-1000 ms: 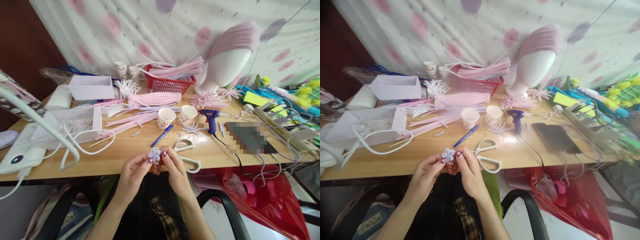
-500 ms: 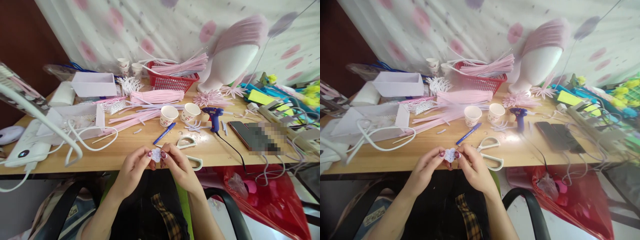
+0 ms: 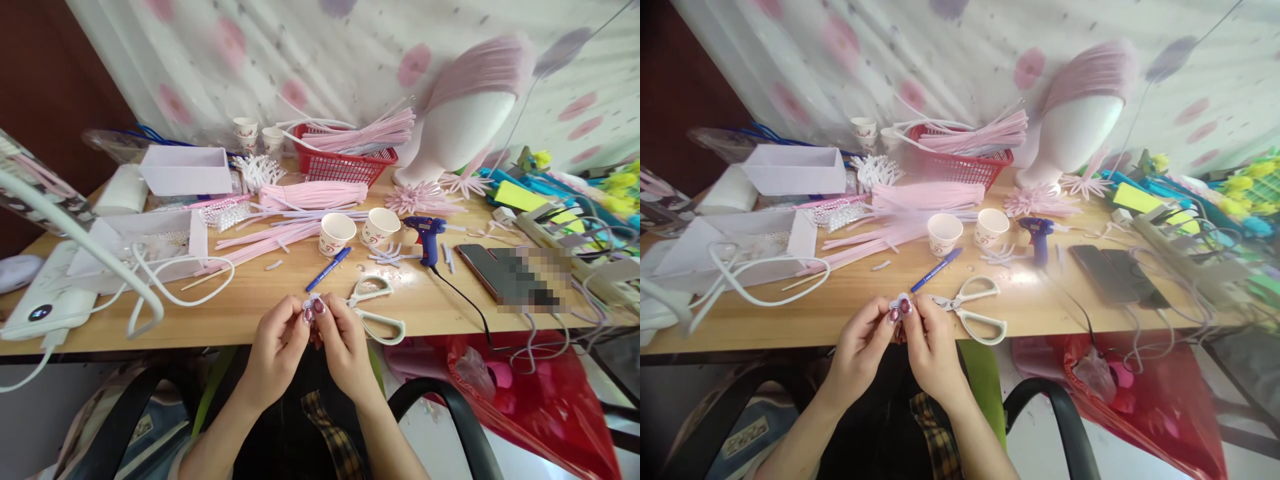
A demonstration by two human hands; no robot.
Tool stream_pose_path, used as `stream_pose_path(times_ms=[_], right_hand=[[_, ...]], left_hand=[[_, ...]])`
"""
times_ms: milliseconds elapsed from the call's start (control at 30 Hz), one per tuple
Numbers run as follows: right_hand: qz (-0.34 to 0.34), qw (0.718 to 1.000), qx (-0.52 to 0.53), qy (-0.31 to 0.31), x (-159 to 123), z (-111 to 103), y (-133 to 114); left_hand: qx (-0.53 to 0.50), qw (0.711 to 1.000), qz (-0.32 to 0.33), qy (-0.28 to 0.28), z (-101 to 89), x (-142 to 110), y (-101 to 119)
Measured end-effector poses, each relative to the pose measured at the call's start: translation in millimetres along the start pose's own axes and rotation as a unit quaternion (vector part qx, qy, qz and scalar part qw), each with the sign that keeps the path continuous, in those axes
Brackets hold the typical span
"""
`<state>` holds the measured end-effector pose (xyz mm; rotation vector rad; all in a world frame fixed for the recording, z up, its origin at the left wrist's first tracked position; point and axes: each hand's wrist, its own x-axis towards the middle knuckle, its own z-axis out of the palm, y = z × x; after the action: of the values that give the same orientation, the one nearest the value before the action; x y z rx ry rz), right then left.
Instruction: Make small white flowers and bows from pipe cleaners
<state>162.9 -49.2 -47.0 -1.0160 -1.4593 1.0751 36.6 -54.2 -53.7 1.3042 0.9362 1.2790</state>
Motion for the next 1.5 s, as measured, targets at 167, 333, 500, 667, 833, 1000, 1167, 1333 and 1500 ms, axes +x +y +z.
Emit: stream_pose_path(times_ms=[167,333,500,667,833,1000,1167,1333,1500], right_hand=[[0.058,0.996,0.065,-0.026,0,-2,-3],[0.049,0.997,0.03,-0.058,1,-6,-4],[0.042,0.996,0.049,-0.054,1,-5,-1],[0.036,0.997,0.036,-0.061,-1,-5,3],[0.0,0.998,-0.029,-0.054,-3,-2,7],[-0.014,0.997,-0.067,-0.037,12,-15,-2],[-0.03,0.967,-0.228,0.111,82,-57,-22],[-0.042,0.954,-0.238,0.176,117,-69,-40],[-0.091,0.992,0.046,0.079,26,-69,-66]], left_hand=[[0.047,0.998,0.032,0.001,-5.0,-6,-3],[0.04,0.999,-0.001,0.0,-8.7,-8,-1],[-0.025,0.999,-0.045,0.012,-6.5,-2,2],[-0.023,0.999,-0.035,0.014,-6.1,0,2],[-0.023,0.999,-0.028,0.007,-6.7,3,3],[-0.015,0.998,-0.054,0.025,-9.8,12,-3],[-0.021,0.993,-0.093,0.073,-13.3,22,-16],[-0.008,0.992,-0.101,0.073,-16.8,24,-22],[0.023,0.994,-0.1,0.025,-23.0,25,-26]])
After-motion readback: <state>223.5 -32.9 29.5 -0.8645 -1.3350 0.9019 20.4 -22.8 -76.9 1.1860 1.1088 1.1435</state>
